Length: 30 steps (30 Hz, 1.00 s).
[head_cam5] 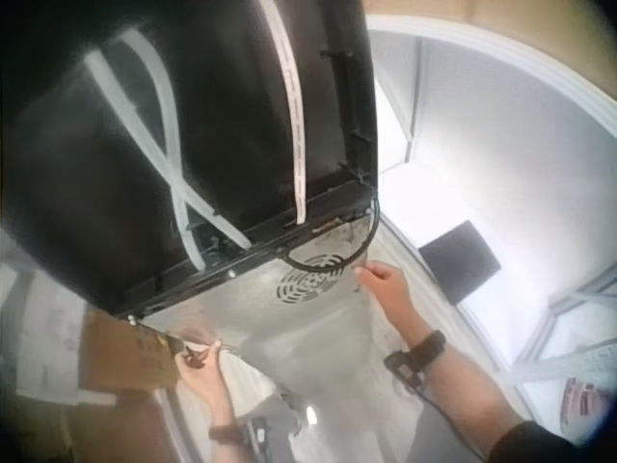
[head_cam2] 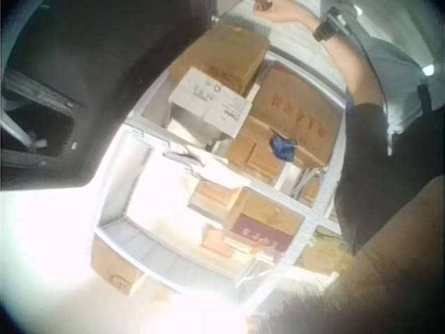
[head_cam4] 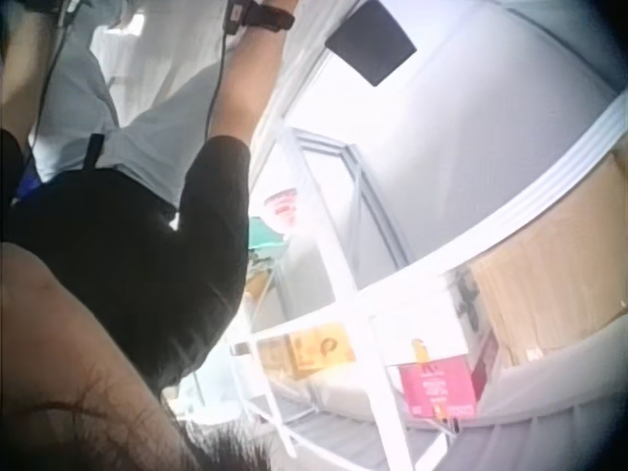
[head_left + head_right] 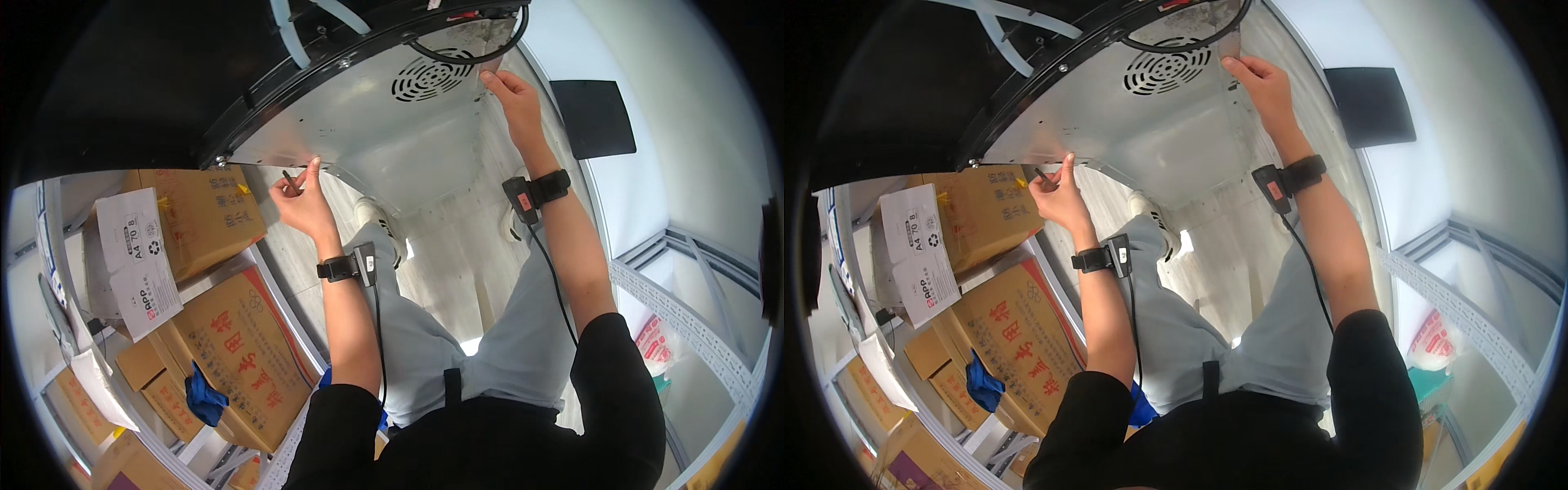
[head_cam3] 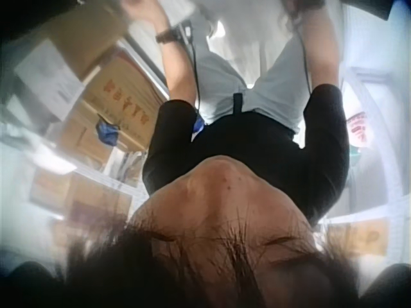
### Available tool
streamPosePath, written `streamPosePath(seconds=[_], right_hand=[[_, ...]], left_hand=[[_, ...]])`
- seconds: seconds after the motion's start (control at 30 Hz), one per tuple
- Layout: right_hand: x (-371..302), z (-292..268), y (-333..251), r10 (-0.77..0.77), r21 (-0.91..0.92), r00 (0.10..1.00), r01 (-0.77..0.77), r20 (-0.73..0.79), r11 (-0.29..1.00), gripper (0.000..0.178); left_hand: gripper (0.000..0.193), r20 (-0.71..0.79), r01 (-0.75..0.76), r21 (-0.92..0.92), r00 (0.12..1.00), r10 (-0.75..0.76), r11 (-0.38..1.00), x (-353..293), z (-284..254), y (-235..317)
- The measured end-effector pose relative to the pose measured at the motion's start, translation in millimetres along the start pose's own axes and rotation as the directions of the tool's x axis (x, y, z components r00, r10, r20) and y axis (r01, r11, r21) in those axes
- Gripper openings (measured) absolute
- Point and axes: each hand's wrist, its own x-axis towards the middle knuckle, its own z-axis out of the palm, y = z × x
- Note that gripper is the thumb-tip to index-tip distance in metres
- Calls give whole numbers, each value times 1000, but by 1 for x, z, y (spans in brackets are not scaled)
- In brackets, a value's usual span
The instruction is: The person uses a screwdriver to tighten screws on the back panel of a black electronic device, then attaches a metal backplate and secures it with additional screws. The person also handles internal tubing and wires during the process.
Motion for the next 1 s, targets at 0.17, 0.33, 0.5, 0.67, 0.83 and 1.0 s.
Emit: streamPosePath(seconds=[0.17,0.33,0.5,0.67,0.83,1.0], right_hand=[[1,-2,1,-10,33,1000,11,-5,999,25],[-1,-4,-2,8,-44,999,-7,31,999,24],[1,-7,-3,8,-91,999,-4,45,996,24],[0,-5,-8,27,-203,999,-30,-21,979,26],[-3,-6,-14,15,-242,999,-28,-52,970,26],[-1,-7,-20,-6,-161,995,-9,-95,987,27]], left_hand=[[48,-19,-19,100,1000,21,995,7,0,-4],[47,-11,-53,-195,999,52,979,4,7,6],[43,166,159,-374,981,-102,914,2,9,3],[30,178,198,-375,974,-139,906,-1,10,10],[31,175,208,-380,973,-151,901,-2,10,8],[33,175,218,-388,971,-161,896,-2,11,9]])
